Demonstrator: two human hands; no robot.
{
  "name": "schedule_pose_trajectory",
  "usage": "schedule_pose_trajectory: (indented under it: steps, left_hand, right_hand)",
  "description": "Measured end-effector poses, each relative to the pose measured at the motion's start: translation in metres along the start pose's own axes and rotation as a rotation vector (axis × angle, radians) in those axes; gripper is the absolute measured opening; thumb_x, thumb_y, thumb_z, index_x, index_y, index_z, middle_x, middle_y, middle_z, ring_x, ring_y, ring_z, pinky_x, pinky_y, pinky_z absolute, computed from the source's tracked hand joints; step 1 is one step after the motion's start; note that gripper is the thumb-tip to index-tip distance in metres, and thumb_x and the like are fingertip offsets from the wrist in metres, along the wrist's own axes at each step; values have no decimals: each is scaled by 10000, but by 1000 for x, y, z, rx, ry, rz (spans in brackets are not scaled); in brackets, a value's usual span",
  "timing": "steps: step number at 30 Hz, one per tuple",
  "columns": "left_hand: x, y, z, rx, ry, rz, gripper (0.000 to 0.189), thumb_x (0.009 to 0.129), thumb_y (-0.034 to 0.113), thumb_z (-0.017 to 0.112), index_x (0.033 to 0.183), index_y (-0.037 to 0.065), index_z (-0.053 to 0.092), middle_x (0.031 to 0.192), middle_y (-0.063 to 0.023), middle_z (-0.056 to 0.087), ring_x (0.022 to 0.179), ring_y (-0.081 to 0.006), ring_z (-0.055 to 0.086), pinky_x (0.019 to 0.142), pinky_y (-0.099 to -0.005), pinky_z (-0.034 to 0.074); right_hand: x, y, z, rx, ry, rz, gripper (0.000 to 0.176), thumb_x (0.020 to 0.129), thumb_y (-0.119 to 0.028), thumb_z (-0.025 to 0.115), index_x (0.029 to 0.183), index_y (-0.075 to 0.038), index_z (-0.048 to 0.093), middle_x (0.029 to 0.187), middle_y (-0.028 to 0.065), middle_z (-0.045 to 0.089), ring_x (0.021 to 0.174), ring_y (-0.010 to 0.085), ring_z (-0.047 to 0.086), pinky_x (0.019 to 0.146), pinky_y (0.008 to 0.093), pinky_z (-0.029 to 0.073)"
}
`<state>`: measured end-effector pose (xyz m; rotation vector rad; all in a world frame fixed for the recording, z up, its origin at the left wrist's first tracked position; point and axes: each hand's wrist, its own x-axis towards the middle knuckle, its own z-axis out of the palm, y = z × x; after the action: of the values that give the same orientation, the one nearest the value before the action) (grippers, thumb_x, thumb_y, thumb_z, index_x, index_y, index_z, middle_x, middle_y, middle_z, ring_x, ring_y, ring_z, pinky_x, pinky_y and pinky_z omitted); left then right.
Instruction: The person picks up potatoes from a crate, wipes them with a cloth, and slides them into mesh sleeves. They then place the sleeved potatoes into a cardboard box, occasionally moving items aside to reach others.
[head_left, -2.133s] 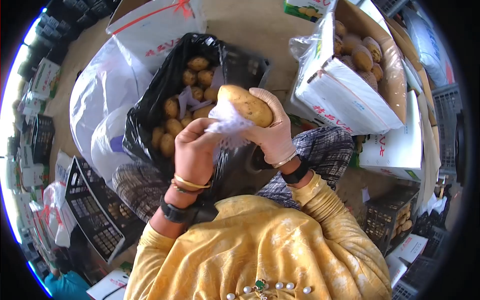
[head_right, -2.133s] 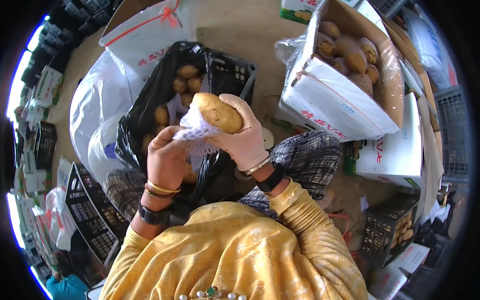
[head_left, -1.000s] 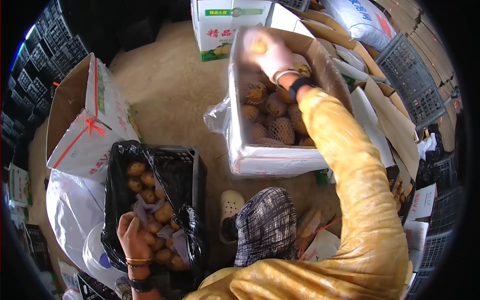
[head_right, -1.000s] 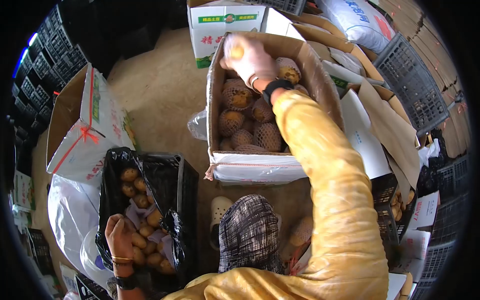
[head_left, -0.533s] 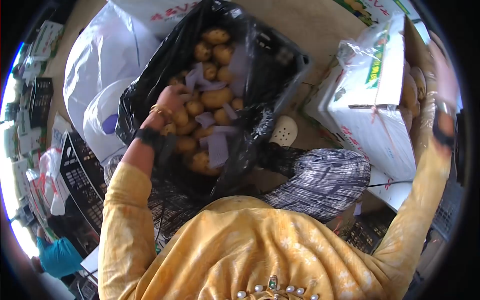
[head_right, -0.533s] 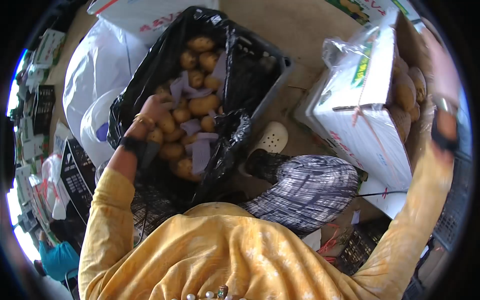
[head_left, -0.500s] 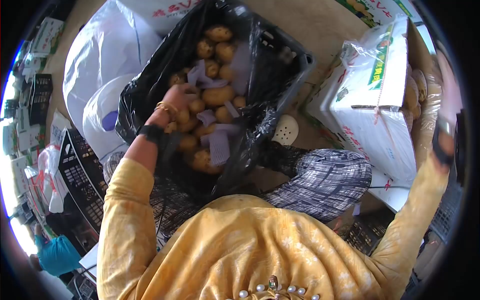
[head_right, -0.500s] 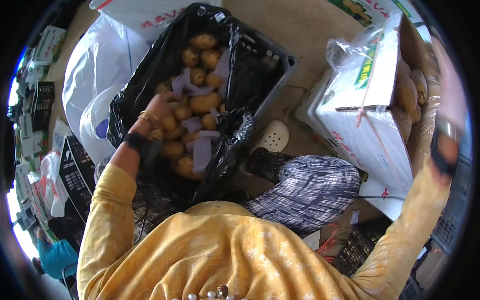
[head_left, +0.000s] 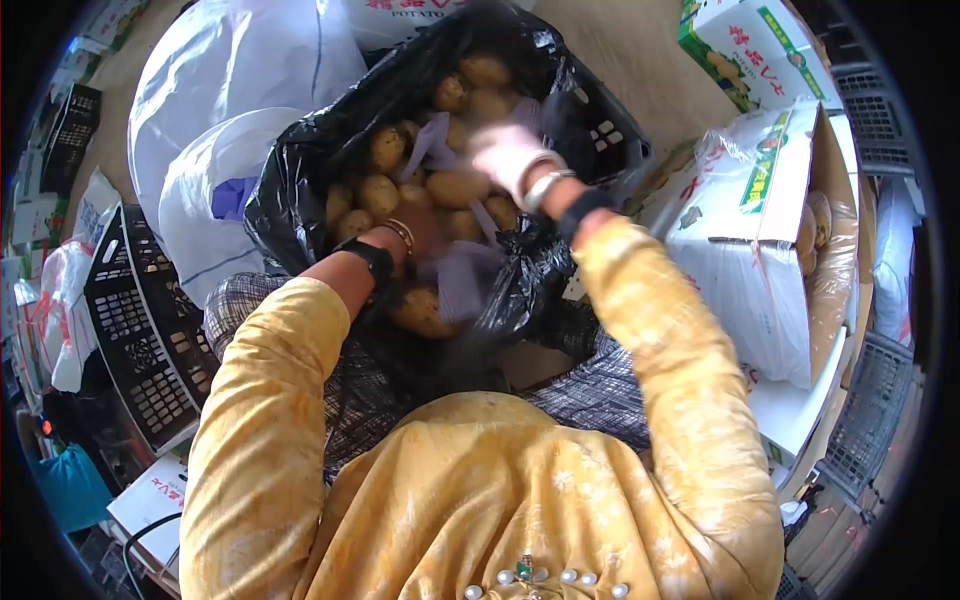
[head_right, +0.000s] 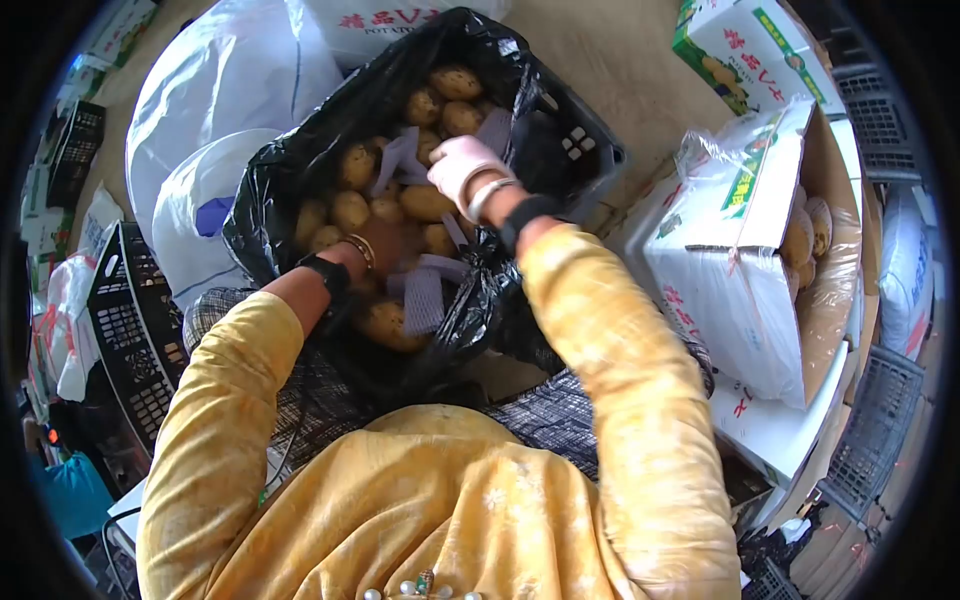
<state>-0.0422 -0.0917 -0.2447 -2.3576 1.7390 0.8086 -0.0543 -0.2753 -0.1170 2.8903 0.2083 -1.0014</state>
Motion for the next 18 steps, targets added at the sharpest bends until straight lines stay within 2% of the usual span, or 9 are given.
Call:
schedule_pose_trajectory:
  steps: [1, 3, 5, 6, 7, 9, 12, 16, 18]
  left_hand:
    - [2, 2, 4, -58, -145, 99, 265, 816, 178, 581, 1062, 105, 645, 1231, -95, 570, 1124, -293, 560, 932, -411, 470]
    - [4, -3, 27, -54, -34, 110, 255, 818, 181, 584, 1053, 100, 644, 1182, -107, 598, 1094, -300, 582, 907, -411, 485]
    - [13, -15, 45, -47, 66, 117, 246, 821, 184, 587, 1044, 96, 642, 1134, -118, 627, 1063, -306, 605, 882, -410, 500]
    - [19, -24, 49, -108, 30, -55, 242, 816, 172, 587, 1038, 90, 643, 1062, -118, 655, 993, -322, 633, 834, -418, 516]
    - [14, -24, 27, -164, 4, -229, 239, 812, 160, 587, 1032, 85, 645, 990, -118, 684, 923, -339, 662, 786, -426, 532]
    - [-12, -16, -43, -322, 159, -390, 183, 828, 125, 549, 934, 32, 665, 940, -175, 686, 860, -374, 666, 762, -447, 541]
    - [-52, -17, -128, -443, 573, -444, 143, 795, 135, 583, 847, 23, 654, 865, -202, 680, 789, -404, 655, 747, -453, 544]
    - [-88, -26, -177, -693, 931, -552, 212, 709, 163, 667, 863, 17, 663, 801, -172, 668, 712, -317, 668, 687, -379, 521]
    - [-99, -29, -186, -722, 933, -554, 261, 706, 179, 664, 902, 7, 664, 779, -161, 660, 659, -261, 658, 669, -342, 529]
  right_hand:
    - [20, -6, 10, -487, -51, -140, 286, 871, -105, 568, 1130, -122, 688, 1165, 15, 672, 1030, 185, 650, 859, 317, 519]
    - [120, 34, 138, -458, -63, -169, 255, 776, -166, 690, 1023, -117, 734, 1088, 92, 697, 1024, 228, 666, 825, 348, 538]
    - [115, 19, 122, -357, -62, -169, 295, 758, -187, 717, 1037, -91, 726, 1109, 132, 683, 1046, 242, 657, 845, 363, 531]
    - [94, -2, 87, -226, -73, -107, 340, 744, -207, 737, 1056, -75, 716, 1131, 160, 669, 1063, 256, 648, 862, 371, 526]
    - [110, 2, 108, -229, -72, -114, 340, 744, -207, 737, 1056, -75, 716, 1131, 160, 669, 1063, 256, 648, 862, 371, 526]
    - [135, 4, 157, 733, 237, 542, 562, 678, -311, 791, 1150, -36, 658, 1200, 205, 625, 1119, 296, 613, 900, 391, 510]
    - [87, -13, 77, 722, -55, 562, 639, 668, -446, 786, 1166, -70, 647, 1216, 140, 627, 1120, 266, 615, 924, 392, 506]
    - [73, -24, 63, 671, -12, 532, 811, 545, -450, 849, 1208, -54, 600, 1208, 152, 629, 1103, 287, 622, 916, 395, 508]
    - [73, -35, 73, 485, 223, 477, 830, 552, -417, 843, 1234, -45, 551, 1190, 174, 630, 1114, 283, 614, 915, 397, 508]
